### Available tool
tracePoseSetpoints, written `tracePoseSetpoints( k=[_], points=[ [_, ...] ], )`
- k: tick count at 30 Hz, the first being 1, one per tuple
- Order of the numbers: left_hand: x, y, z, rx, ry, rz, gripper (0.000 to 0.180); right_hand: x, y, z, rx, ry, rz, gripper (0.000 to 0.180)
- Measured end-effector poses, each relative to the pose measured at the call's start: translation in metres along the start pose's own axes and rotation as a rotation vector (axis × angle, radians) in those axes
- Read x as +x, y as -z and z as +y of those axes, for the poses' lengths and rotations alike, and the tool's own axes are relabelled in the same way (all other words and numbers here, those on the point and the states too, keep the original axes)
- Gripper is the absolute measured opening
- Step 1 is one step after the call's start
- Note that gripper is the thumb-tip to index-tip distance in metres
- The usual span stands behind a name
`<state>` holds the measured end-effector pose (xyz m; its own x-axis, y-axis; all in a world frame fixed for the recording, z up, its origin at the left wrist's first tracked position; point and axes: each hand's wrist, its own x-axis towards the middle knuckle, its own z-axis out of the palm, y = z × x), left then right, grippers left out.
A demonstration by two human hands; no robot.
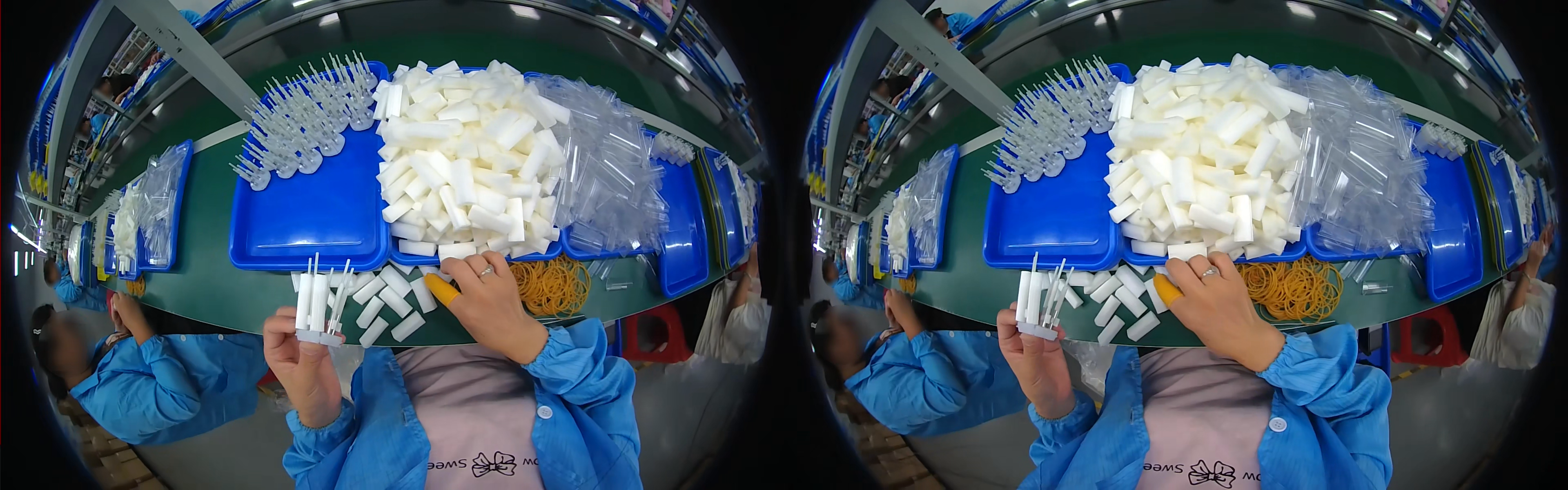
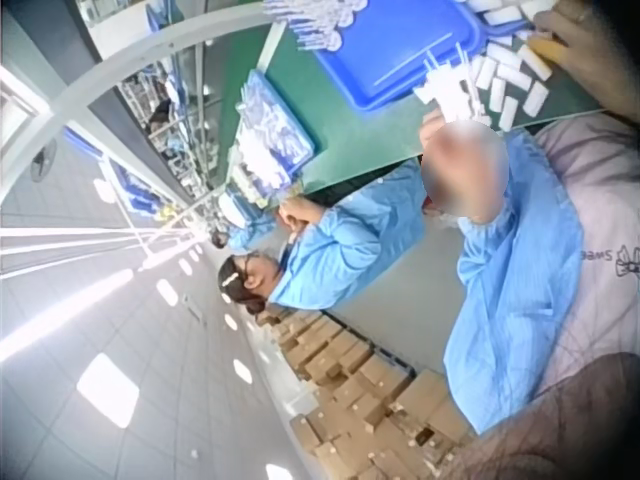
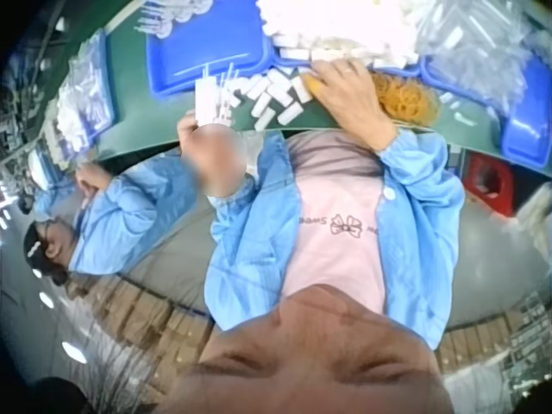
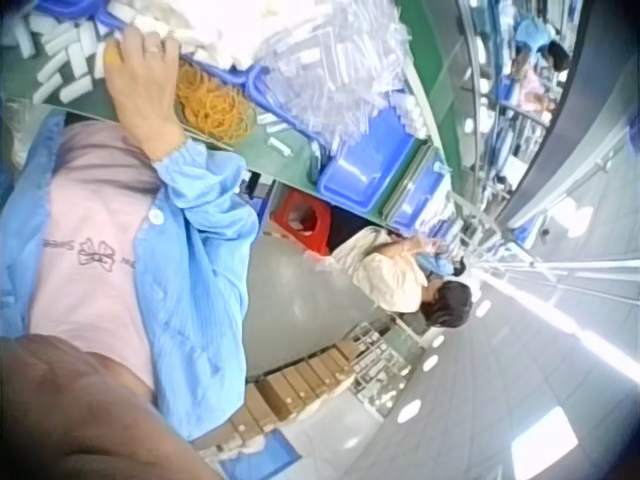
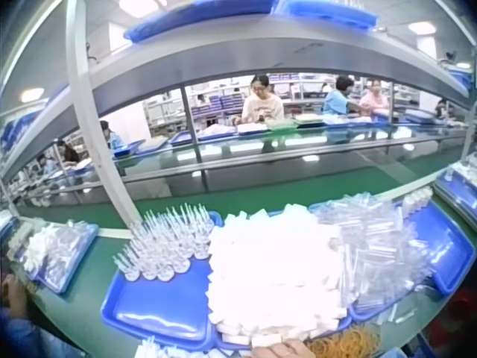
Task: The person assembles small white cylindrical components into clear plastic tubes. They pick up a white cylinder, insert it into a tube, and then secure the bundle with a yellow rubber band. The process is repeated continuously at a factory assembly station.
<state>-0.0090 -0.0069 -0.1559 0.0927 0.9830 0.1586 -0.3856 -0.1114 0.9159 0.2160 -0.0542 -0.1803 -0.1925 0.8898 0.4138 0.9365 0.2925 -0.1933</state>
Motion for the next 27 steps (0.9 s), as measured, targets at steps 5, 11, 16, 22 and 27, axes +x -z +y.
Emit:
tracePoseSetpoints(
  k=[5, 11, 16, 22, 27],
  points=[
    [-0.002, -0.001, -0.002, 0.134, -0.054, -0.073, 0.020, -0.016, 0.021, -0.003, 0.417, -0.234, 0.193, 0.022],
    [-0.010, -0.017, 0.000, 0.216, -0.116, -0.508, 0.012, -0.025, 0.065, 0.004, 1.484, -0.709, 0.458, 0.025],
    [-0.013, -0.035, 0.001, 0.237, -0.130, -0.683, 0.019, -0.025, 0.065, 0.013, 1.728, -0.741, 0.350, 0.024],
    [-0.014, -0.041, 0.002, 0.361, -0.146, -0.678, 0.020, -0.030, 0.066, 0.011, 1.801, -0.750, 0.190, 0.024],
    [-0.009, -0.042, 0.006, 0.494, -0.376, -0.798, 0.023, -0.030, 0.061, 0.018, 1.493, -0.515, 0.174, 0.016]
  ],
)
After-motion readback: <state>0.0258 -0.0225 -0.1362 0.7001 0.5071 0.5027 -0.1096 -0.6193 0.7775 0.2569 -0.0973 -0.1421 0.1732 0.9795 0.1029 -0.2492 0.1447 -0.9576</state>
